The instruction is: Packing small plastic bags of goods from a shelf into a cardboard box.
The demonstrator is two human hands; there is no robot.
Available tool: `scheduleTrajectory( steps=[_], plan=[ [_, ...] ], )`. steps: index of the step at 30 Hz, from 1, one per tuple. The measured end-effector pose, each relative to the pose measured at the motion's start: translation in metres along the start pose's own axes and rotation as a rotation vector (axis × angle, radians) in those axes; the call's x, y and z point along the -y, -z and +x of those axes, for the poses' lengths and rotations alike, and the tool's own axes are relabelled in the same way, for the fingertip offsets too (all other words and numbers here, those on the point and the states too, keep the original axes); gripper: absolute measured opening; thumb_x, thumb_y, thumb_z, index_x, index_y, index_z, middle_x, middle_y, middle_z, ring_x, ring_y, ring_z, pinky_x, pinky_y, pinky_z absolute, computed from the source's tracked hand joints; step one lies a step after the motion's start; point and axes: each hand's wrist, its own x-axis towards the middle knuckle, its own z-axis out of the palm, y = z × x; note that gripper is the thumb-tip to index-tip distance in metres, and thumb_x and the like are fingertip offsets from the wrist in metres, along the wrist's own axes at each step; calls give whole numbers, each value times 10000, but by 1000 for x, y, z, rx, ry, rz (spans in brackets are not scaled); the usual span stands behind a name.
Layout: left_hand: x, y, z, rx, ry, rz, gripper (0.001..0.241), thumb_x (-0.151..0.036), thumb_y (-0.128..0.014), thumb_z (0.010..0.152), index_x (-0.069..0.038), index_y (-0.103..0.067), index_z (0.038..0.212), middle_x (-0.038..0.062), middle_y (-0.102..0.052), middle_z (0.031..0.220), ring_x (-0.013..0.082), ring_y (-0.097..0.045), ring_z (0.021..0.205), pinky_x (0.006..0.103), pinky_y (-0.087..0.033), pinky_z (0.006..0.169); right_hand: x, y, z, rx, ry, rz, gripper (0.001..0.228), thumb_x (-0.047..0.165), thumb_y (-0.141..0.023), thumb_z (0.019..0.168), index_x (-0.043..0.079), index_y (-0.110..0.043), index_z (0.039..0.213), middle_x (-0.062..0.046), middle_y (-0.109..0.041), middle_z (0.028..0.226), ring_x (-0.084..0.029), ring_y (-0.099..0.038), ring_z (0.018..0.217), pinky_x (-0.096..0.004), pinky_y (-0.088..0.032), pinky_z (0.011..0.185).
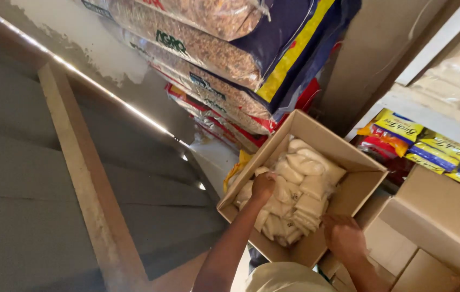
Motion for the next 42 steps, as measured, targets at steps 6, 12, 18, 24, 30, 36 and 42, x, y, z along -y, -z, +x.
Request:
scheduleTrajectory(
  steps=[6, 12, 18, 24, 30, 36, 42],
  plan=[
    [20, -22, 11, 184, 207, 135, 239, -225, -573, 985, -71, -755, 966, 164, -741, 985, 379, -703, 928, 484, -542, 830, 6, 5, 0, -31, -14, 13, 213, 145, -651, 811, 158, -757, 996, -38, -748, 1029, -245, -693, 965, -369, -534, 945],
    [-24, -39, 11, 125, -13, 288, 474, -182, -753, 824, -77, -651, 1274, 174, -619, 1361, 364, -576, 1263, 467, -478, 1060, 1, -5, 0, -9, -26, -55, 228, 170, -668, 789, 144, -762, 996, -40, -741, 1053, -250, -686, 956, -366, -522, 926],
    [-50, -75, 49, 316, -315, 808, 978, -144, -822, 757, -150, -310, 1590, 131, -285, 1647, 329, -195, 1550, 641, -141, 1239, -2, -16, -2, -30, -66, -77, 188, 162, -659, 807, 175, -774, 956, -33, -744, 1036, -246, -685, 955, -374, -518, 964],
    [-48, -123, 87, 241, -642, 912, 595, -126, -666, 892, -165, -496, 1460, 136, -463, 1493, 337, -353, 1474, 701, -223, 1130, -2, -21, 1, -95, -128, -8, 205, 173, -676, 774, 136, -762, 957, -60, -740, 1040, -267, -688, 959, -384, -537, 887],
    [-47, -142, 88, 282, -681, 996, 282, -141, -629, 911, -151, -633, 1193, 94, -612, 1154, 295, -574, 1150, 668, -306, 1105, -8, -24, 1, -143, -85, 105, 272, 126, -700, 702, 134, -759, 968, -36, -738, 1003, -262, -691, 934, -380, -552, 867],
    [-29, -146, 95, 168, -820, 935, 172, -166, -612, 920, -137, -673, 1077, 82, -618, 1046, 263, -594, 1060, 474, -422, 979, -7, -23, 2, -97, -136, 146, 220, 138, -709, 737, 136, -750, 953, -6, -749, 1000, -239, -698, 923, -369, -562, 831],
    [-37, -111, 87, 69, -903, 705, 84, -131, -666, 802, -125, -691, 882, 143, -644, 1018, 317, -607, 1020, 451, -459, 952, -5, -18, 3, -98, -138, 115, 276, 166, -722, 714, 146, -749, 988, -49, -730, 947, -276, -689, 917, -390, -562, 832]
  ],
)
